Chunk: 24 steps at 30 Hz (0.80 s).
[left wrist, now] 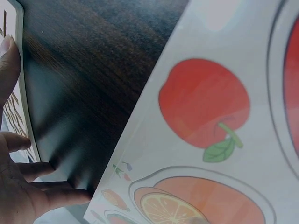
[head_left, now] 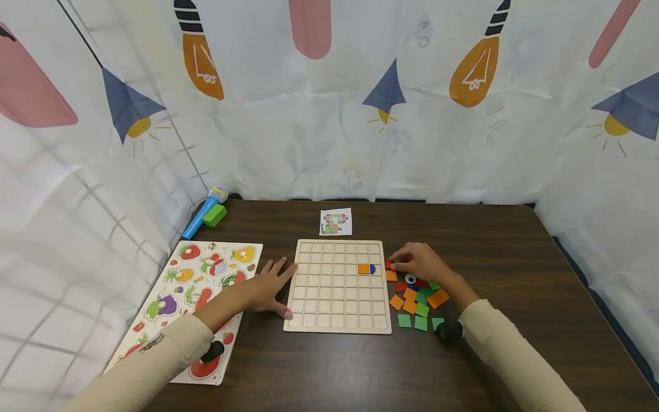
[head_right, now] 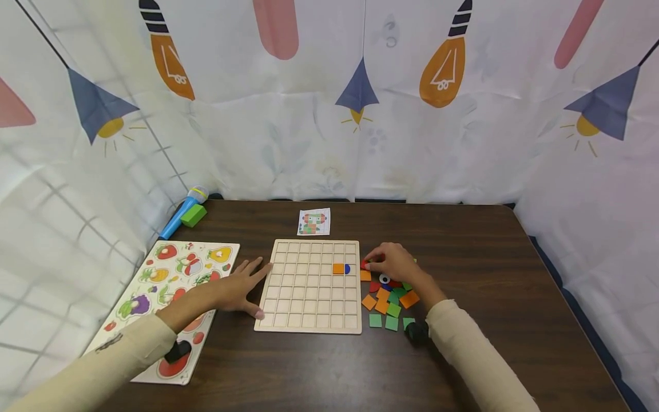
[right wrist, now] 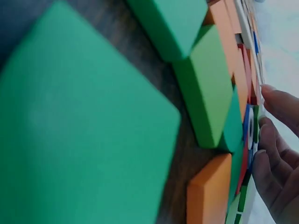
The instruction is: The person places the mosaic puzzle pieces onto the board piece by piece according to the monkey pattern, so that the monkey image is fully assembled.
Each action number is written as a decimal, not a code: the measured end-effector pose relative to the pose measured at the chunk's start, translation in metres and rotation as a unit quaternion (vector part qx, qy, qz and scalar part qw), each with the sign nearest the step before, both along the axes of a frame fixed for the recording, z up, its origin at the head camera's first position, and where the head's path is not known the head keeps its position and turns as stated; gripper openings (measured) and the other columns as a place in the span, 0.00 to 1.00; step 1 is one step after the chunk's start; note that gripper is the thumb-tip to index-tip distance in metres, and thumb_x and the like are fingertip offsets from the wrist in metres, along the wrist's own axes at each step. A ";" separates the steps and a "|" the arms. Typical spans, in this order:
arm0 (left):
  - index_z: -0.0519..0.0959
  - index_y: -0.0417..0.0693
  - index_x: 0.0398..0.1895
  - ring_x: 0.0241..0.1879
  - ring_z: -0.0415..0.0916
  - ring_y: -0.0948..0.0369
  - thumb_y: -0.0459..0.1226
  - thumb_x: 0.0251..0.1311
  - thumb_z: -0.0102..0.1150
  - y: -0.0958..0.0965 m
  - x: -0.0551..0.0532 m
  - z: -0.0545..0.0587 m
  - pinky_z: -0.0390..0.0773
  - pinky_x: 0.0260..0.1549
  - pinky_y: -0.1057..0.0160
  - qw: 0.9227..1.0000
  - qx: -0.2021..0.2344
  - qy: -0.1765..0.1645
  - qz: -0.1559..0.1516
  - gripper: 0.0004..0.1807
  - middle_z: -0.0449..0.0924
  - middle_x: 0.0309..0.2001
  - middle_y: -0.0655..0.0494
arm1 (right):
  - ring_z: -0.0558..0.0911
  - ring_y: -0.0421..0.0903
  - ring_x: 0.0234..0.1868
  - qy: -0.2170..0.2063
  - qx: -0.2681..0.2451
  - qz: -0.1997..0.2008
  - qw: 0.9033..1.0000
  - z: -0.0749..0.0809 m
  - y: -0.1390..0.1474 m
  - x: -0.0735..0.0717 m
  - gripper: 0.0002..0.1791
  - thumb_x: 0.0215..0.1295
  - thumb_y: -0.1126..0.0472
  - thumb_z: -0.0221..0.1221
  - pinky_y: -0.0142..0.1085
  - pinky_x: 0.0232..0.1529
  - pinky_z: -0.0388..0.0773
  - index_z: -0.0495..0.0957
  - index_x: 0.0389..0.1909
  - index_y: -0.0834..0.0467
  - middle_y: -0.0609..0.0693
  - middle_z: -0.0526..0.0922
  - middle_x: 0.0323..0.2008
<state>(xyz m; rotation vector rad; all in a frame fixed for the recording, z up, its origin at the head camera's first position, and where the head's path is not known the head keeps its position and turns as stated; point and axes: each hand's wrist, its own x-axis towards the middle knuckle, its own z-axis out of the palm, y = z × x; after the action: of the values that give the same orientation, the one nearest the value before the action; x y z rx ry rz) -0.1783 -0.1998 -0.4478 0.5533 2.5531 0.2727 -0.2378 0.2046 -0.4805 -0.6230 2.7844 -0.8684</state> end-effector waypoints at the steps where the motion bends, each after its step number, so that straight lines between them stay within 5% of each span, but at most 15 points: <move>1: 0.48 0.45 0.81 0.75 0.40 0.26 0.61 0.49 0.72 0.000 0.000 0.000 0.61 0.65 0.30 1.000 0.000 -0.001 0.000 0.63 0.40 0.79 0.32 | 0.72 0.44 0.34 -0.001 0.006 -0.005 1.000 -0.001 -0.002 0.000 0.12 0.64 0.52 0.68 0.37 0.36 0.67 0.89 0.46 0.51 0.46 0.82 0.36; 11: 0.48 0.45 0.81 0.75 0.39 0.27 0.60 0.50 0.72 -0.001 0.000 0.001 0.61 0.65 0.30 1.000 0.006 -0.005 0.002 0.63 0.40 0.79 0.32 | 0.75 0.44 0.37 -0.003 0.048 -0.027 0.998 0.003 -0.011 0.002 0.16 0.63 0.48 0.68 0.36 0.35 0.70 0.88 0.49 0.50 0.48 0.81 0.40; 24: 0.48 0.45 0.81 0.75 0.39 0.27 0.61 0.49 0.72 -0.001 -0.001 -0.001 0.61 0.65 0.30 1.000 0.006 -0.002 0.004 0.63 0.40 0.79 0.32 | 0.75 0.44 0.38 -0.015 0.080 -0.005 0.997 0.011 -0.017 0.000 0.17 0.65 0.51 0.67 0.37 0.35 0.71 0.87 0.53 0.51 0.49 0.80 0.42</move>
<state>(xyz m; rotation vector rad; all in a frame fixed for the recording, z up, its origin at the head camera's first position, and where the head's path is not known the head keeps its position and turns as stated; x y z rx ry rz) -0.1793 -0.2012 -0.4484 0.5473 2.5510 0.2913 -0.2381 0.1875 -0.4695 -0.5655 2.7963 -0.6412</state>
